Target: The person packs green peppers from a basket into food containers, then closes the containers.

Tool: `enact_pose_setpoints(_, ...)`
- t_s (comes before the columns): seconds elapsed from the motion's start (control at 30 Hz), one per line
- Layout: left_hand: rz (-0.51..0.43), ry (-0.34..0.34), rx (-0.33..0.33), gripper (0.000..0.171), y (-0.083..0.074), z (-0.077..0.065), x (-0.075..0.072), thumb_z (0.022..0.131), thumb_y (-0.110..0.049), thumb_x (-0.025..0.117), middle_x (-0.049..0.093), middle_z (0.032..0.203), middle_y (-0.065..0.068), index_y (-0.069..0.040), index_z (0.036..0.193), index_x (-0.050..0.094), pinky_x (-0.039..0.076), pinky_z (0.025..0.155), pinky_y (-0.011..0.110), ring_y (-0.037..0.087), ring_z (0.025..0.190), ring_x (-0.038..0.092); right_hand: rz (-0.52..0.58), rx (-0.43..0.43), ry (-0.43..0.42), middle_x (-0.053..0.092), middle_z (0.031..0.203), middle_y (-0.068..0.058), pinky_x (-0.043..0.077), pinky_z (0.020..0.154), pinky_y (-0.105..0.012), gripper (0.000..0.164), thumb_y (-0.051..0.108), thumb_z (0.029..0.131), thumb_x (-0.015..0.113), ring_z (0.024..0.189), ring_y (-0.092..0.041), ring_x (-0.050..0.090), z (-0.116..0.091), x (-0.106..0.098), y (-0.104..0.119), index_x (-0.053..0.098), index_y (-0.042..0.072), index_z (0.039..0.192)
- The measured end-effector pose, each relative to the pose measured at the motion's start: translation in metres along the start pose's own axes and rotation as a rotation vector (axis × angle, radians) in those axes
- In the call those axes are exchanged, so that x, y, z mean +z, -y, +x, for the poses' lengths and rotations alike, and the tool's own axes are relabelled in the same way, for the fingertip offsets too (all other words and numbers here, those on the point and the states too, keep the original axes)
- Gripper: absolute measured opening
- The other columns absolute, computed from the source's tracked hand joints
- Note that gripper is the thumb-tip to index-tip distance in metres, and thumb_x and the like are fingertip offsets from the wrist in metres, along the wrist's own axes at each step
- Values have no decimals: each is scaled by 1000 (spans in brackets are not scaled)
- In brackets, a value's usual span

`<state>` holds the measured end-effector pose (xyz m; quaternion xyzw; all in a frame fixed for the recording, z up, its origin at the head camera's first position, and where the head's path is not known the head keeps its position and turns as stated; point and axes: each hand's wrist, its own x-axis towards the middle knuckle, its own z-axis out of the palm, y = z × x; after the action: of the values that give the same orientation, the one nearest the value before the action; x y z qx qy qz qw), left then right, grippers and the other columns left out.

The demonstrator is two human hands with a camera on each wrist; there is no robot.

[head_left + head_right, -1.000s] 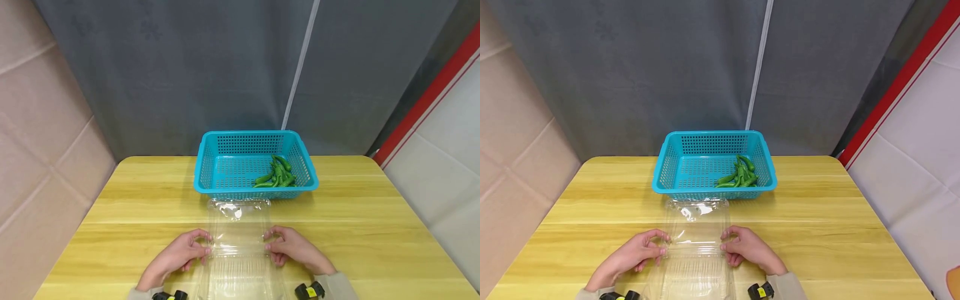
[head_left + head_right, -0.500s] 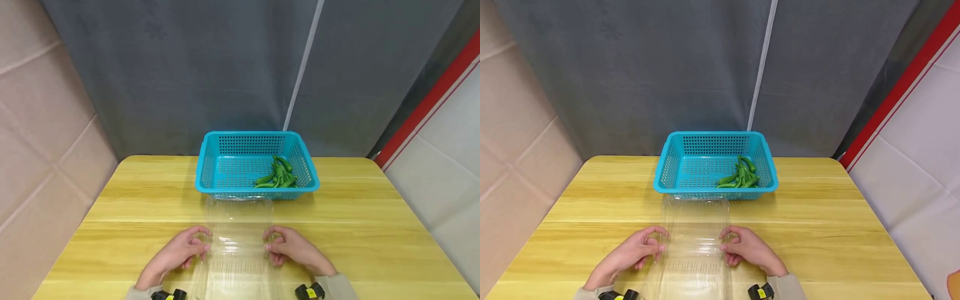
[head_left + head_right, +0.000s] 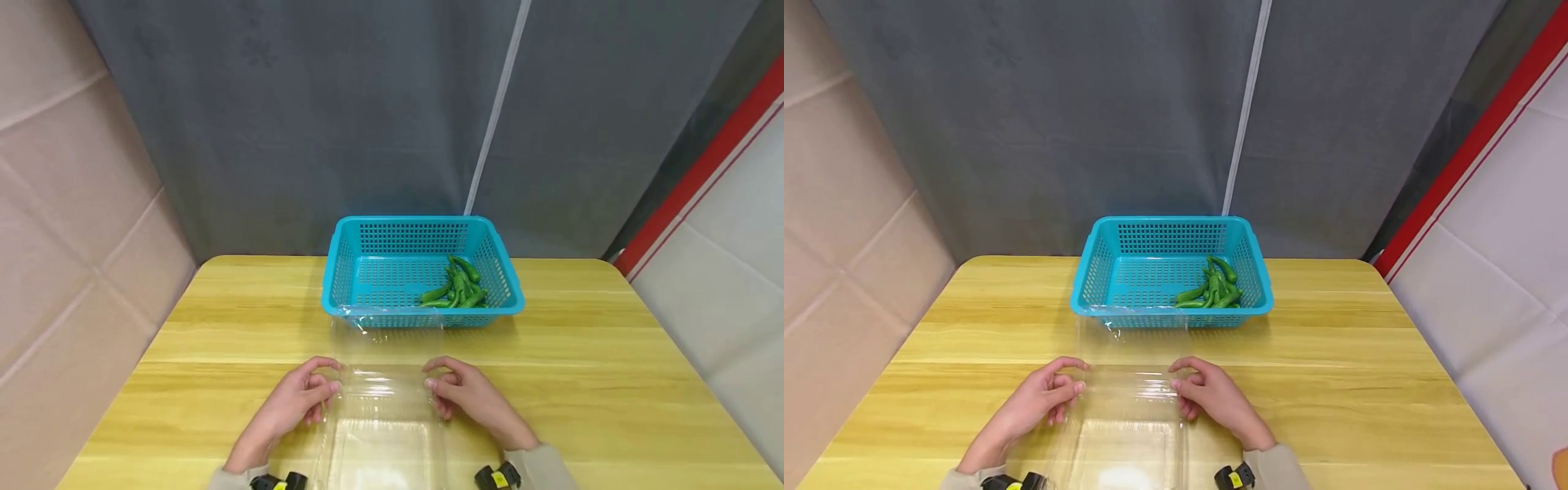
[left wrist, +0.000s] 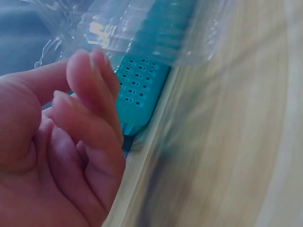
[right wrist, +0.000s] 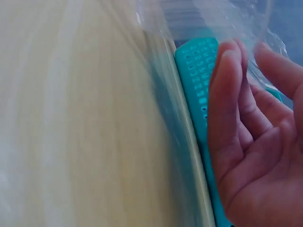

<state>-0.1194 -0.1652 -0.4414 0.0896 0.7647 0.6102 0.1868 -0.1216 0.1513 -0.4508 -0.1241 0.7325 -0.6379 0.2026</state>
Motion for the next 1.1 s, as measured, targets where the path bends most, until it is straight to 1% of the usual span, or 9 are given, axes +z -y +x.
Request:
enact_pose_setpoints(0.1, 12, -16, -7, 38, 1, 1, 0, 84, -25, 62, 56, 72, 19, -13, 117, 49, 40, 38, 21, 14, 47, 50, -18, 6, -35, 58, 67, -12, 51, 50, -35, 38, 25, 87, 59, 52, -18, 54, 1, 2, 0, 50, 3, 116)
enact_pose_setpoints(0.2, 27, -32, -16, 38, 2, 0, -1, 84, -25, 61, 56, 73, 19, -13, 117, 48, 41, 38, 23, 15, 49, 51, -30, 14, -40, 58, 67, -12, 51, 50, -36, 37, 23, 87, 58, 52, -17, 54, 2, 5, 2, 50, 1, 116)
enact_pose_setpoints(0.4, 33, -84, -35, 40, 1, -2, 0, 84, -24, 62, 57, 74, 18, -12, 120, 47, 43, 40, 26, 20, 54, 53, -17, 27, -7, 57, 68, -19, 51, 50, -39, 43, 21, 90, 54, 51, -18, 54, -3, 9, 10, 43, -4, 123)
enact_pose_setpoints(0.5, 38, -120, -36, 41, -1, -2, 0, 84, -24, 61, 58, 75, 17, -13, 120, 46, 44, 42, 28, 23, 57, 55, -21, 35, 1, 57, 66, -17, 51, 48, -40, 48, 24, 91, 52, 50, -18, 53, -5, 9, 10, 39, -5, 127)
enact_pose_setpoints(0.6, 42, -149, -31, 38, -1, 0, -1, 85, -24, 60, 58, 74, 16, -14, 120, 46, 45, 43, 29, 24, 58, 55, -35, 45, 9, 57, 64, -12, 50, 45, -38, 53, 29, 90, 52, 48, -17, 53, -5, 9, 5, 38, -5, 129)
enact_pose_setpoints(0.7, 43, -170, -22, 36, 0, 2, -1, 86, -22, 60, 57, 73, 16, -14, 118, 47, 45, 42, 30, 23, 57, 55, -52, 42, 22, 57, 61, -9, 49, 44, -35, 55, 33, 89, 52, 47, -15, 52, -6, 9, 2, 40, -4, 129)
enact_pose_setpoints(0.8, 33, -200, -15, 34, 1, 3, 0, 86, -20, 60, 57, 73, 16, -15, 118, 48, 45, 41, 30, 22, 55, 54, -47, 41, 36, 56, 60, -9, 46, 40, -29, 55, 34, 89, 53, 44, -13, 48, -8, 9, 0, 43, -4, 127)
enact_pose_setpoints(0.93, 19, -247, 4, 32, 1, 5, 2, 86, -17, 60, 56, 72, 15, -19, 117, 50, 45, 40, 30, 20, 52, 53, -41, 63, 62, 56, 60, -8, 42, 36, -21, 55, 36, 87, 55, 40, -9, 43, -11, 7, 1, 45, -3, 126)
enact_pose_setpoints(1.1, 17, -292, 25, 33, 0, 6, 4, 87, -16, 59, 56, 70, 14, -18, 118, 51, 44, 39, 30, 19, 49, 50, -39, 63, 91, 56, 59, -7, 41, 37, -19, 54, 34, 87, 57, 41, -7, 43, -13, 7, 3, 45, -1, 126)
